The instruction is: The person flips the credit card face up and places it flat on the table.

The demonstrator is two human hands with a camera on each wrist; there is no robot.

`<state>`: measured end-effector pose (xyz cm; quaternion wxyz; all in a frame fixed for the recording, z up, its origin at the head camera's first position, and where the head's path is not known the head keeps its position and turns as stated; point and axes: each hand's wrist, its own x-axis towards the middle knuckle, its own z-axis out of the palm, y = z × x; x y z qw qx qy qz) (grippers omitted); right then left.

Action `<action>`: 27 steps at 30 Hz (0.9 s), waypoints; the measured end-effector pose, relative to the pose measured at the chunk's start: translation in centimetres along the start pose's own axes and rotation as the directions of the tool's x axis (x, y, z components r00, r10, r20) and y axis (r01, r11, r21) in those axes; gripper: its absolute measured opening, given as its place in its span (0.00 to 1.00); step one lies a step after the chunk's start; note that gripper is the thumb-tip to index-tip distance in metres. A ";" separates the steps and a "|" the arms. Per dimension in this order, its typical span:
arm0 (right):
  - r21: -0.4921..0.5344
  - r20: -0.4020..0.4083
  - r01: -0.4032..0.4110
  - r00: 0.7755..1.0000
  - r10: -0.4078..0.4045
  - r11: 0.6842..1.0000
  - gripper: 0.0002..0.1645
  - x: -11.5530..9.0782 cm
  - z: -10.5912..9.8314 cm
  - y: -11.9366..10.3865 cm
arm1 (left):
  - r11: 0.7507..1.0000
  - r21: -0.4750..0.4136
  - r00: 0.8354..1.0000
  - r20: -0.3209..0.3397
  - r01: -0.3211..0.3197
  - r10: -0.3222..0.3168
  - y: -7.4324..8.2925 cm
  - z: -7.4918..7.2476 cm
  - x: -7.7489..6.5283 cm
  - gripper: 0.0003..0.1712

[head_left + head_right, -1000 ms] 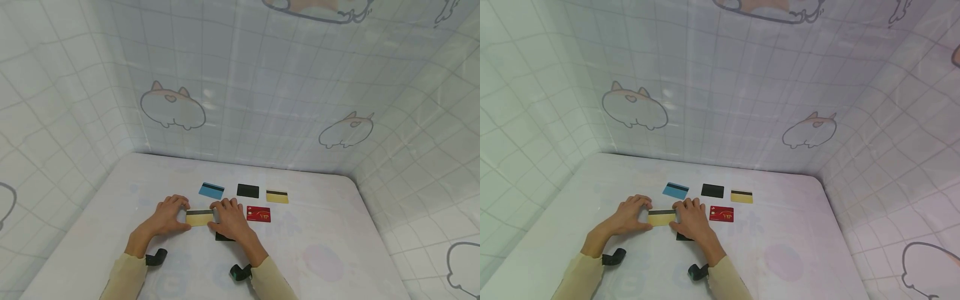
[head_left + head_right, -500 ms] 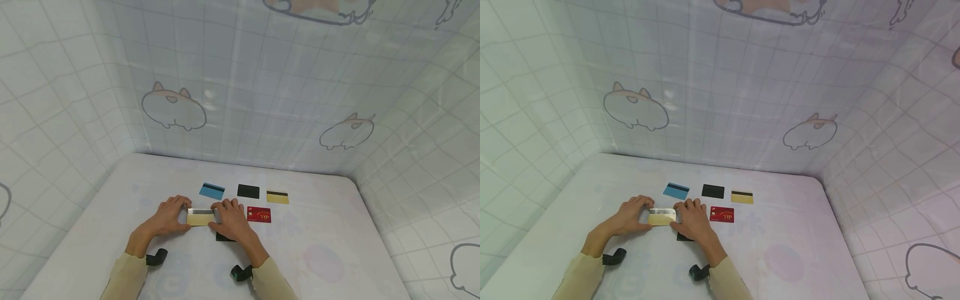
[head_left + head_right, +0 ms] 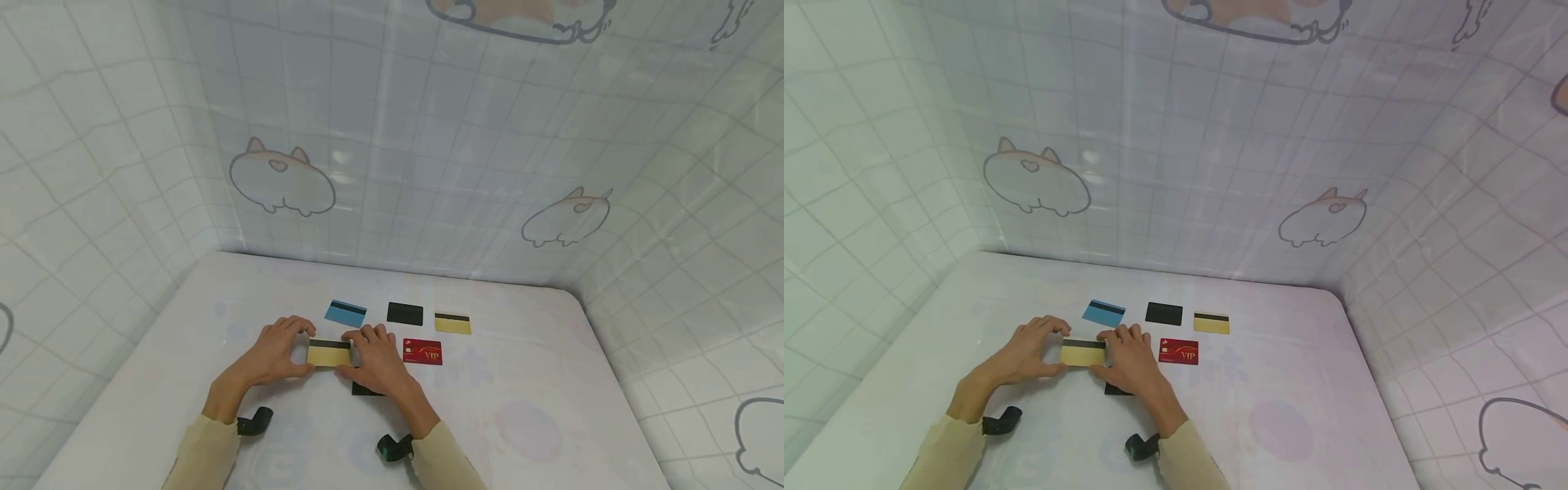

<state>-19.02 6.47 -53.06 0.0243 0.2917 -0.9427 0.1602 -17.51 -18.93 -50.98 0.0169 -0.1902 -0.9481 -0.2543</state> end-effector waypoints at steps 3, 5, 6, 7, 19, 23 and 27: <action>0.001 -0.010 0.002 1.000 -0.002 1.000 0.35 0.0 -0.1 -0.1 | 1.000 0.002 1.000 -0.015 -0.019 0.019 0.0 -0.1 0.0 0.33; 0.005 -0.022 0.005 1.000 -0.005 1.000 0.36 0.0 -0.3 -0.2 | 1.000 0.002 0.999 -0.023 -0.029 0.029 0.1 -0.2 0.1 0.33; 0.013 -0.031 0.009 0.999 -0.008 1.000 0.36 0.0 -0.4 -0.3 | 1.000 0.002 0.999 -0.025 -0.031 0.031 0.2 -0.2 0.1 0.33; 0.019 -0.038 0.011 0.999 -0.010 1.000 0.36 0.0 -0.5 -0.4 | 0.999 0.001 0.999 -0.028 -0.032 0.032 0.3 -0.3 0.1 0.33; 0.042 -0.070 0.029 0.997 -0.027 0.999 0.37 0.2 -1.0 -1.0 | 0.998 -0.018 0.996 -0.066 -0.054 0.052 1.5 -0.9 0.4 0.32; 0.051 -0.082 0.036 0.996 -0.032 0.998 0.37 0.2 -1.2 -1.1 | 0.999 -0.029 0.998 -0.055 -0.046 0.044 1.7 -1.1 0.4 0.32; 0.063 -0.088 0.043 0.995 -0.037 0.997 0.37 0.2 -1.3 -1.2 | 0.998 -0.030 0.998 -0.053 -0.048 0.046 1.8 -1.3 0.4 0.32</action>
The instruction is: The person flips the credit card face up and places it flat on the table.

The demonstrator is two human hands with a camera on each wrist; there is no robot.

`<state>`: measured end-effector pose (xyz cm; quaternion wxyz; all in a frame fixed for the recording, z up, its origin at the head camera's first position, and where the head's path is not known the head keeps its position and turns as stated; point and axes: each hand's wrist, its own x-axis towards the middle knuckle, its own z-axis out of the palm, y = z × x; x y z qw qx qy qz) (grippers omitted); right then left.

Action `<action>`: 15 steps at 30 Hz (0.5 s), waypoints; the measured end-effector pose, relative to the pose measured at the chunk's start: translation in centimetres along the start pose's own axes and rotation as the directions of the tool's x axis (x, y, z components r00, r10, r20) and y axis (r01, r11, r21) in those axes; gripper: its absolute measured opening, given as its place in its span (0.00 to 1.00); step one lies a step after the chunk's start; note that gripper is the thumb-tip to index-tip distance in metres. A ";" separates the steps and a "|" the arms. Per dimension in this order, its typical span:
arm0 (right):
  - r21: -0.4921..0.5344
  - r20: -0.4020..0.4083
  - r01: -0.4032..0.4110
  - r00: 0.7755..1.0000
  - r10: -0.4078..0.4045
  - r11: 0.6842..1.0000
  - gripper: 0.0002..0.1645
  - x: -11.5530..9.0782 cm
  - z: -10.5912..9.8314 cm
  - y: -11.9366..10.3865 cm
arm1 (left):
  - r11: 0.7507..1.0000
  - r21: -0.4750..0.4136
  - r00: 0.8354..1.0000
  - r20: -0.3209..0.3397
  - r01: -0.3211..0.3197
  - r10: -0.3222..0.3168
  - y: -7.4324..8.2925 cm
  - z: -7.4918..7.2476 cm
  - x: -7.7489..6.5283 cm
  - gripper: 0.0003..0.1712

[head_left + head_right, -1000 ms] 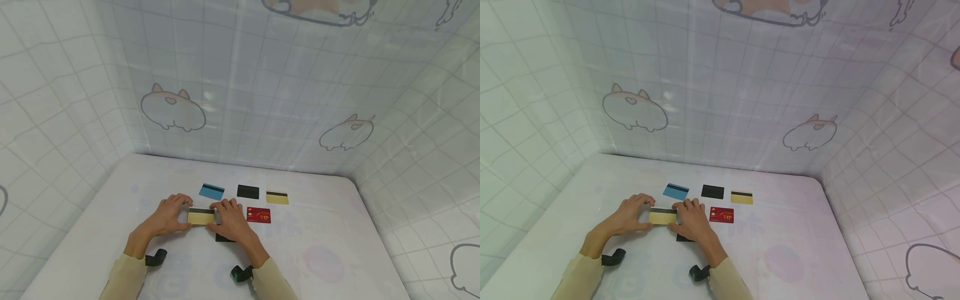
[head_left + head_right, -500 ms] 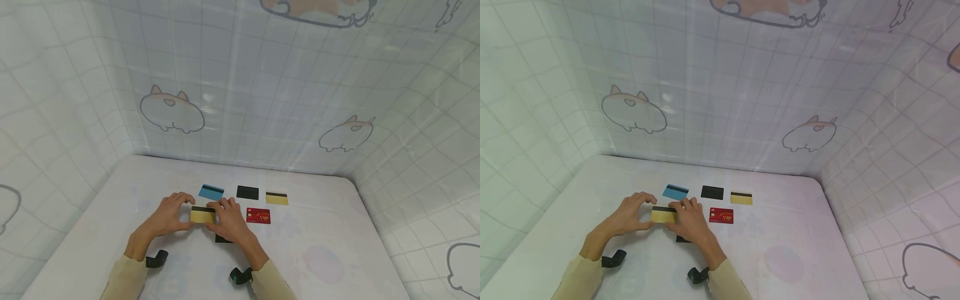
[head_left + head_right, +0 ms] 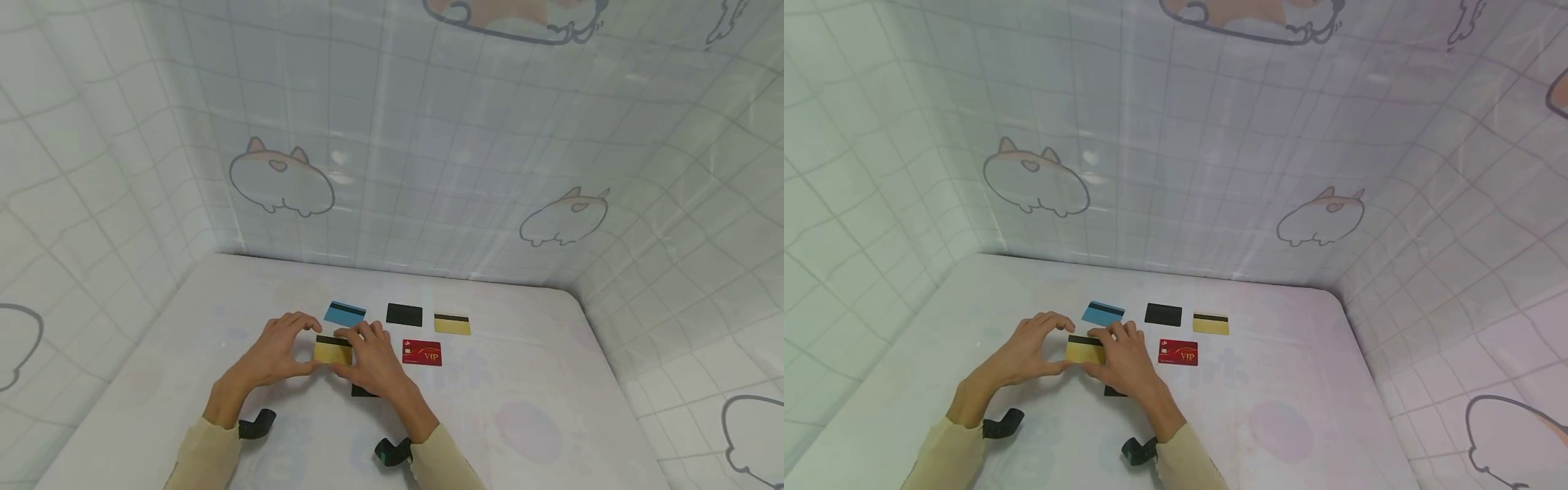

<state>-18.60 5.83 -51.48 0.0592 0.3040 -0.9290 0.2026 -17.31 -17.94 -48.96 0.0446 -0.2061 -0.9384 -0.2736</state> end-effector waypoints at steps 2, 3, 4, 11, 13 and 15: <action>0.008 0.000 0.002 1.000 -0.002 1.000 0.37 0.0 0.0 0.0 | 1.000 0.002 1.000 -0.004 -0.003 0.004 0.0 0.0 0.0 0.32; 0.013 0.000 0.002 1.000 -0.002 1.000 0.37 0.0 0.0 0.0 | 1.000 0.002 1.000 -0.006 -0.006 0.006 0.0 0.0 0.0 0.32; 0.017 0.000 0.004 1.000 -0.004 1.000 0.37 0.0 -0.1 0.0 | 1.000 0.002 1.000 -0.008 -0.009 0.009 0.0 0.0 0.0 0.33; 0.030 -0.013 0.018 1.000 -0.018 0.999 0.38 0.0 -0.2 -0.2 | 0.999 -0.013 0.999 -0.025 -0.042 0.042 0.1 -0.2 -0.1 0.32; 0.029 -0.018 0.023 1.000 -0.023 0.999 0.38 0.0 -0.3 -0.3 | 0.998 -0.020 0.998 -0.026 -0.052 0.052 0.3 -0.2 -0.1 0.33; 0.027 -0.020 0.027 0.999 -0.026 0.999 0.38 0.0 -0.3 -0.4 | 0.998 -0.030 0.998 -0.024 -0.055 0.055 0.5 -0.4 -0.1 0.33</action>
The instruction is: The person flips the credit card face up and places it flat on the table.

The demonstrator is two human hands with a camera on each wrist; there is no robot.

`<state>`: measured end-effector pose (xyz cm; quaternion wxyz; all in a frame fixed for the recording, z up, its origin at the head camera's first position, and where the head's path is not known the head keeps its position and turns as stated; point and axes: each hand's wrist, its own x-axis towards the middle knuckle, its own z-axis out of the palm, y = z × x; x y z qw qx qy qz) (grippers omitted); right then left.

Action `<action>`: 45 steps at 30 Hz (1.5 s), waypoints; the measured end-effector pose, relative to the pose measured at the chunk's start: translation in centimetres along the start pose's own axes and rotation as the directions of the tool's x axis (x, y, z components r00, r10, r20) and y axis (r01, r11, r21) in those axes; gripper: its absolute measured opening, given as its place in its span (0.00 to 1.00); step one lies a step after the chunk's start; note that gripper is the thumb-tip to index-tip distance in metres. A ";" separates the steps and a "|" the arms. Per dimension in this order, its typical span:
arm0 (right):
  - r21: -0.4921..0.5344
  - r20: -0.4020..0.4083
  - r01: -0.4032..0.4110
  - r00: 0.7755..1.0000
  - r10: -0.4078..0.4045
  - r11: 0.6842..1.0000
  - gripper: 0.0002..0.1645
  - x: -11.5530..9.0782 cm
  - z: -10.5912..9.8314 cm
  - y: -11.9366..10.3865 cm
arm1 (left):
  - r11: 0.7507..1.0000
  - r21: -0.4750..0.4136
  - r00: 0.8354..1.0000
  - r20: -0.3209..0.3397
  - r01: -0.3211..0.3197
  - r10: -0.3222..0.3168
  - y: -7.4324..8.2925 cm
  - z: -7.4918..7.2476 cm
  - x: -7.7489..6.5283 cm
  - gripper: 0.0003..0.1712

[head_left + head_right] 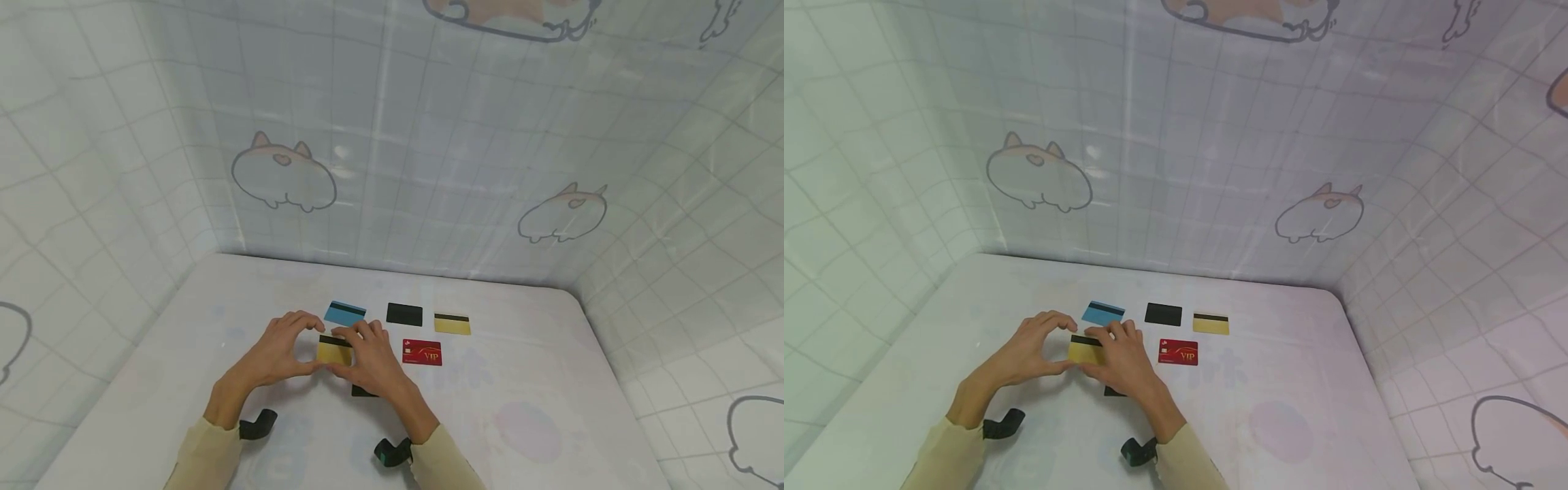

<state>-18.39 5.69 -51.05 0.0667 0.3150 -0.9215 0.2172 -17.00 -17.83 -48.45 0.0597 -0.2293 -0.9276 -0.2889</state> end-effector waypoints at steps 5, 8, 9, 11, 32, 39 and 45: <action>0.002 0.001 0.003 1.000 -0.003 1.000 0.39 0.1 -0.2 -0.2 | 1.000 0.004 1.000 0.003 -0.009 0.009 0.3 -0.2 0.1 0.33; 0.004 0.000 0.004 1.000 -0.004 1.000 0.39 0.1 -0.4 -0.3 | 1.000 0.005 1.000 0.004 -0.011 0.011 0.5 -0.3 0.2 0.33; 0.004 0.000 0.003 1.000 -0.003 1.000 0.39 0.1 -0.4 -0.3 | 1.000 0.005 1.000 0.004 -0.012 0.012 0.6 -0.3 0.2 0.33; 0.010 0.001 0.000 1.000 0.000 1.000 0.40 0.1 -0.5 -0.4 | 1.000 0.005 1.000 0.008 -0.015 0.015 0.6 -0.3 0.3 0.33; 0.031 -0.015 0.003 1.000 -0.003 1.000 0.38 0.0 -1.1 -0.8 | 0.998 -0.051 0.999 0.003 -0.044 0.044 1.0 -0.4 0.3 0.35; 0.099 -0.028 0.026 0.999 -0.023 0.995 0.36 0.1 -1.2 -0.6 | 0.995 -0.080 0.999 -0.001 -0.054 0.054 0.6 -0.3 0.1 0.40; 0.154 -0.040 0.028 0.999 -0.022 0.988 0.36 0.0 -1.3 -0.6 | 0.994 -0.097 0.998 -0.006 -0.059 0.059 0.4 -0.2 0.0 0.40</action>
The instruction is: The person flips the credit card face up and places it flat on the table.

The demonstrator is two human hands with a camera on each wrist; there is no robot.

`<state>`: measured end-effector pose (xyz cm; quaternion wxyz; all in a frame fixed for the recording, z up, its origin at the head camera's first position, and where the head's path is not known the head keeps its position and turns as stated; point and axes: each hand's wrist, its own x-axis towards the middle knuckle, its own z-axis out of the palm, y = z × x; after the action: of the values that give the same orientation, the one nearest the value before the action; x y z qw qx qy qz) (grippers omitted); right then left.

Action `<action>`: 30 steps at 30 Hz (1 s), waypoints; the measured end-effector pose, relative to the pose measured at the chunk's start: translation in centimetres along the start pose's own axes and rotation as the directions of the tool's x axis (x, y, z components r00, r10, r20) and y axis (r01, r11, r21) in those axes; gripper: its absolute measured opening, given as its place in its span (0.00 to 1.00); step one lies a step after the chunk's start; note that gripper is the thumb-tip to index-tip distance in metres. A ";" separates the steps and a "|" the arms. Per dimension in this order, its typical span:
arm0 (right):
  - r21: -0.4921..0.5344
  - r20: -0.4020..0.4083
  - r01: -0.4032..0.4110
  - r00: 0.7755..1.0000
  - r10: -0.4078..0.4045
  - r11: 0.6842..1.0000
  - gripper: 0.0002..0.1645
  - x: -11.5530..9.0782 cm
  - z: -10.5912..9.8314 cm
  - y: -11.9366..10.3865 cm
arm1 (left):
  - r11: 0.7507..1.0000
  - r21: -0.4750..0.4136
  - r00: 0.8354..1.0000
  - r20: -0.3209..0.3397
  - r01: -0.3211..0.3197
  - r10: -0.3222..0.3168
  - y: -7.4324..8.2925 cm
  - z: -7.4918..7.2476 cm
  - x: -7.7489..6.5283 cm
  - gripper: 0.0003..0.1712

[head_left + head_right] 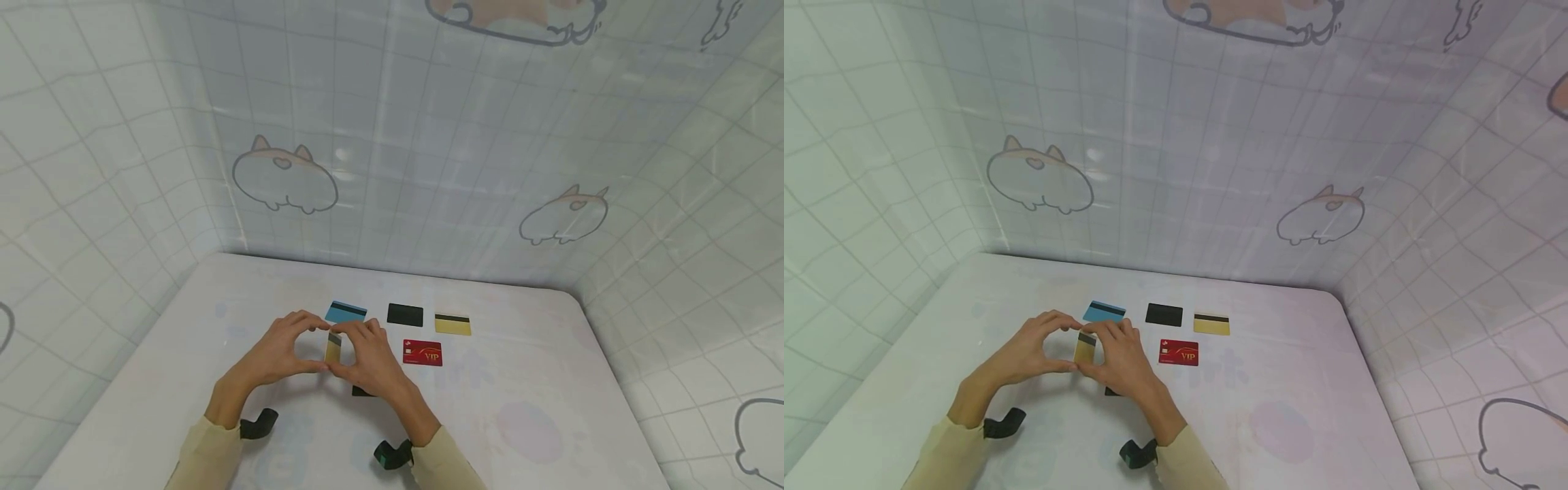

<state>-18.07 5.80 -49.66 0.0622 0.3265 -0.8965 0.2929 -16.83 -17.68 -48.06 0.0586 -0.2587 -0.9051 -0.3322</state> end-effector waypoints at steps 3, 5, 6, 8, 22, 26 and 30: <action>0.033 -0.006 -0.005 1.000 0.006 0.999 0.37 0.0 -0.1 0.0 | 1.000 -0.008 1.000 0.002 -0.001 0.001 -0.1 0.0 0.0 0.40; 0.072 -0.009 -0.011 1.000 0.011 0.997 0.37 0.0 -0.3 0.0 | 1.000 -0.009 1.000 0.008 0.001 -0.001 -0.1 0.1 0.0 0.40; 0.093 -0.010 -0.014 1.000 0.015 0.996 0.38 0.0 -0.4 -0.1 | 1.000 -0.013 1.000 0.012 0.006 -0.006 -0.2 0.1 0.0 0.40; 0.136 -0.011 -0.018 1.000 0.020 0.990 0.38 -0.1 -0.5 -0.1 | 1.000 -0.022 1.000 0.020 0.013 -0.013 -0.2 0.1 0.0 0.41; 0.305 -0.015 -0.019 1.000 0.024 0.952 0.38 -0.4 -0.5 -0.2 | 0.999 0.026 0.999 0.040 0.025 -0.026 -0.5 0.9 -0.5 0.36; 0.303 -0.016 -0.015 1.000 0.021 0.953 0.38 -0.4 -0.4 -0.1 | 0.997 0.058 0.998 0.051 0.043 -0.046 -0.6 0.9 -0.5 0.35; 0.291 -0.016 -0.013 1.000 0.018 0.957 0.39 -0.4 -0.4 -0.1 | 0.996 0.079 0.997 0.055 0.049 -0.054 -0.8 0.9 -0.4 0.35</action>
<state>-17.75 6.21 -49.41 0.0194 0.3223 -0.8456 0.4251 -16.78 -17.80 -49.31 0.0341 -0.2423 -0.9251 -0.2905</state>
